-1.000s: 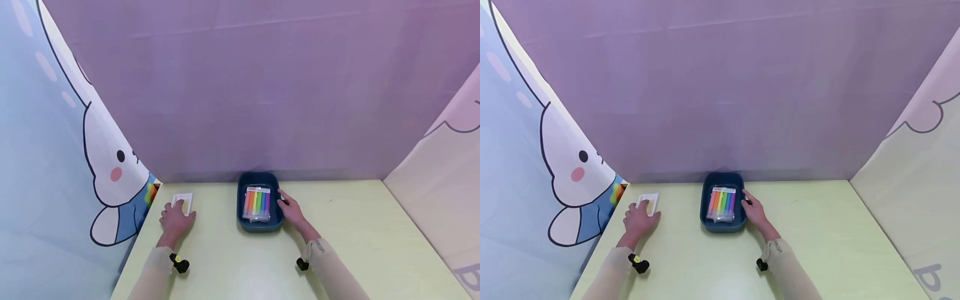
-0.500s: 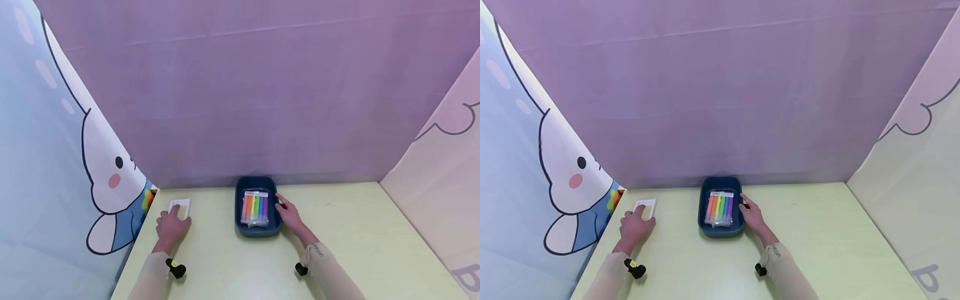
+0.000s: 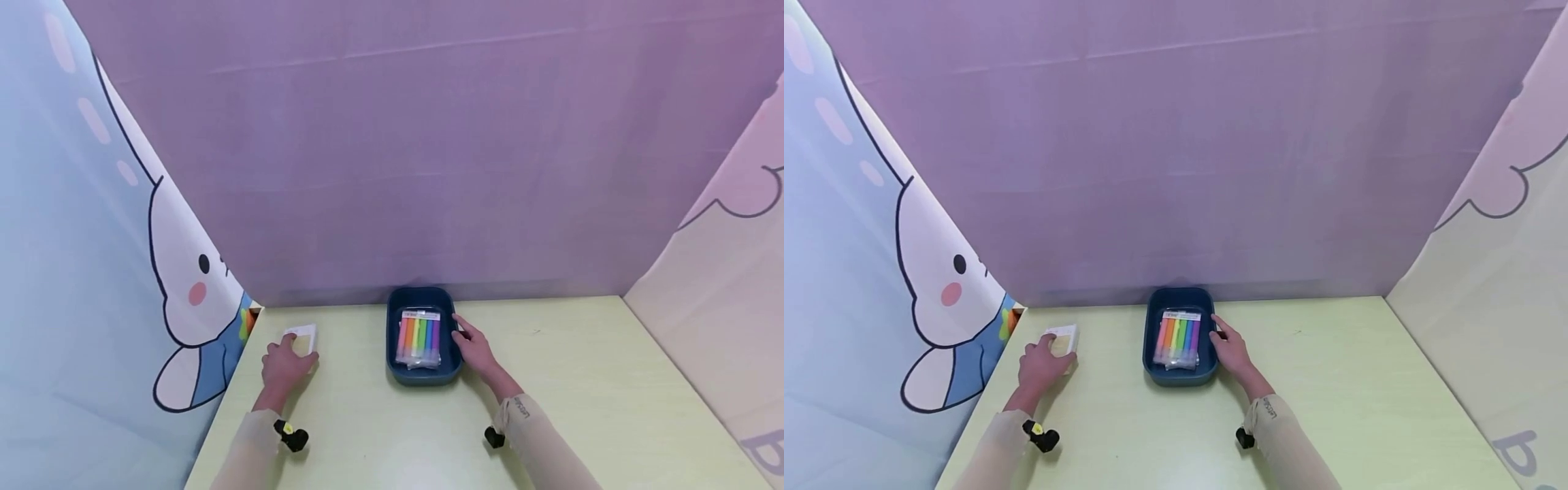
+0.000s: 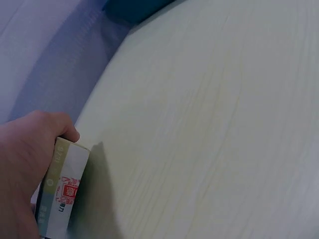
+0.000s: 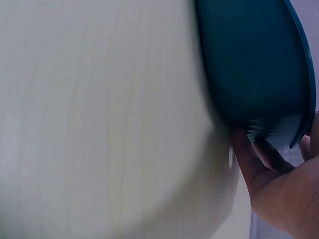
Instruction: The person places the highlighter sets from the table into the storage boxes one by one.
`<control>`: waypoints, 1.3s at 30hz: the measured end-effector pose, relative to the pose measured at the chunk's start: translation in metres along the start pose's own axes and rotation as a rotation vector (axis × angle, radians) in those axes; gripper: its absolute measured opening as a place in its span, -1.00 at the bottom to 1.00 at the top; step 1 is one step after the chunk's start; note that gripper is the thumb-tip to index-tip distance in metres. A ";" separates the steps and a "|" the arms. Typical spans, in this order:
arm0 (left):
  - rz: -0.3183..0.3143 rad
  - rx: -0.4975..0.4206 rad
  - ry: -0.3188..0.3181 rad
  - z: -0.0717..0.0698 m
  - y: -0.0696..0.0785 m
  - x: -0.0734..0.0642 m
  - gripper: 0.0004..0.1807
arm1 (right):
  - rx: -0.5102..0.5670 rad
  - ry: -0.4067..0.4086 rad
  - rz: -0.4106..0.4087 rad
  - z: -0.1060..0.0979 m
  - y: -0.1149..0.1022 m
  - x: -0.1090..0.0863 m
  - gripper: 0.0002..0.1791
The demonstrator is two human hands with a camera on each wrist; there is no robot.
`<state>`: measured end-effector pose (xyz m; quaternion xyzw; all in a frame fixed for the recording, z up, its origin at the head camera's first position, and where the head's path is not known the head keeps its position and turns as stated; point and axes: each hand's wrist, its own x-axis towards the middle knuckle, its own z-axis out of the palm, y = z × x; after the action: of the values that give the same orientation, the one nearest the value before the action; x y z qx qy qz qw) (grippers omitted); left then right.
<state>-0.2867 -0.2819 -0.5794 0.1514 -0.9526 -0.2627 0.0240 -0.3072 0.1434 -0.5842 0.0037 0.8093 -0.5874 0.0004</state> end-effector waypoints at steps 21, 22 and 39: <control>0.090 0.005 0.044 0.010 0.045 -0.010 -0.08 | 0.004 -0.008 0.018 -0.004 0.003 0.004 -0.48; 0.093 0.006 0.049 0.010 0.047 -0.011 -0.08 | 0.002 -0.009 0.016 -0.004 0.003 0.004 -0.48; 0.148 -0.002 0.094 0.011 0.090 -0.015 -0.07 | 0.012 0.011 -0.006 0.000 0.005 0.008 -0.48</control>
<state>-0.2981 -0.1984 -0.5430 0.0928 -0.9588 -0.2537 0.0881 -0.3150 0.1447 -0.5894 0.0047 0.8056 -0.5924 -0.0059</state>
